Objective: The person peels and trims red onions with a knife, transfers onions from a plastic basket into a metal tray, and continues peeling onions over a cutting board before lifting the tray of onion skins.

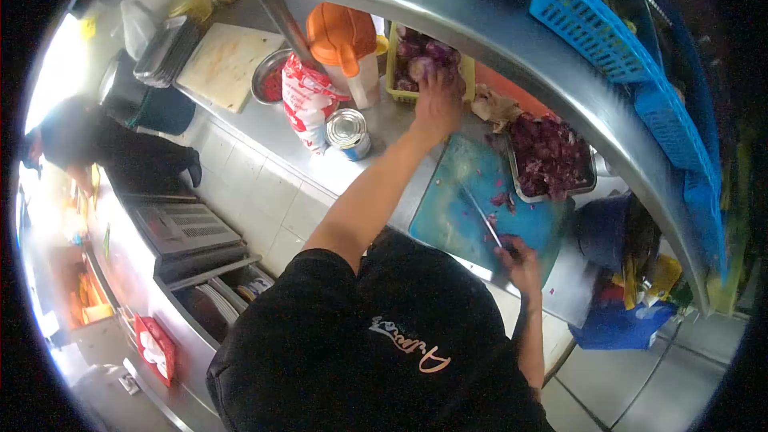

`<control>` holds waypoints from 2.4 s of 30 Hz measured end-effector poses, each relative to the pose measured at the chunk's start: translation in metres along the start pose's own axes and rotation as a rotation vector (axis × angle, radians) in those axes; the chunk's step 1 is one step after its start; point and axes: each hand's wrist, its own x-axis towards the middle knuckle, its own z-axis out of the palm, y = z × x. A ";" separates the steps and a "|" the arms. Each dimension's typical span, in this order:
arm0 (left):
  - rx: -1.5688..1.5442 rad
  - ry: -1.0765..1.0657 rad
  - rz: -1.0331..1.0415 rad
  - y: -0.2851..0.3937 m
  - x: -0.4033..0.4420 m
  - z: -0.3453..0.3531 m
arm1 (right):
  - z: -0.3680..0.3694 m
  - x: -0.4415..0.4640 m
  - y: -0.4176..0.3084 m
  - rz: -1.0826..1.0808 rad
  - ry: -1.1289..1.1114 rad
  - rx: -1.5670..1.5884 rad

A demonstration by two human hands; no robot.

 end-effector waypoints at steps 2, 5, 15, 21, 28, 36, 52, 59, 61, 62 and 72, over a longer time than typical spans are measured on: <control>-0.015 -0.059 0.002 0.010 -0.019 -0.006 | -0.001 -0.003 -0.005 0.044 -0.064 -0.068; -0.080 -0.050 -0.022 0.017 -0.025 -0.021 | -0.005 -0.005 0.023 0.089 -0.046 -0.063; -0.407 -0.112 -0.171 0.015 -0.024 -0.050 | -0.018 -0.007 0.035 0.145 0.148 -0.134; -0.424 0.184 -0.335 -0.074 0.093 -0.010 | -0.001 -0.011 0.063 0.075 0.195 -0.035; -0.441 -0.151 -0.345 -0.098 0.140 -0.005 | 0.011 -0.026 0.025 0.191 0.249 -0.111; -0.515 -0.070 -0.261 -0.087 0.099 -0.037 | 0.015 -0.040 0.049 0.128 0.226 0.191; -0.874 0.146 -0.312 -0.031 -0.002 -0.139 | -0.003 -0.030 0.048 -0.151 0.262 -0.407; -0.676 -0.022 -0.415 -0.033 -0.137 -0.192 | -0.011 -0.029 0.038 -0.353 0.400 -0.453; -0.660 -0.085 -0.527 -0.037 -0.179 -0.192 | -0.017 -0.039 0.016 -0.277 0.266 -0.155; -0.657 -0.114 -0.580 -0.040 -0.200 -0.192 | -0.021 -0.046 0.001 -0.210 0.192 -0.004; -0.652 -0.218 -0.555 -0.095 -0.337 -0.225 | 0.097 -0.031 -0.099 -0.276 -0.067 0.149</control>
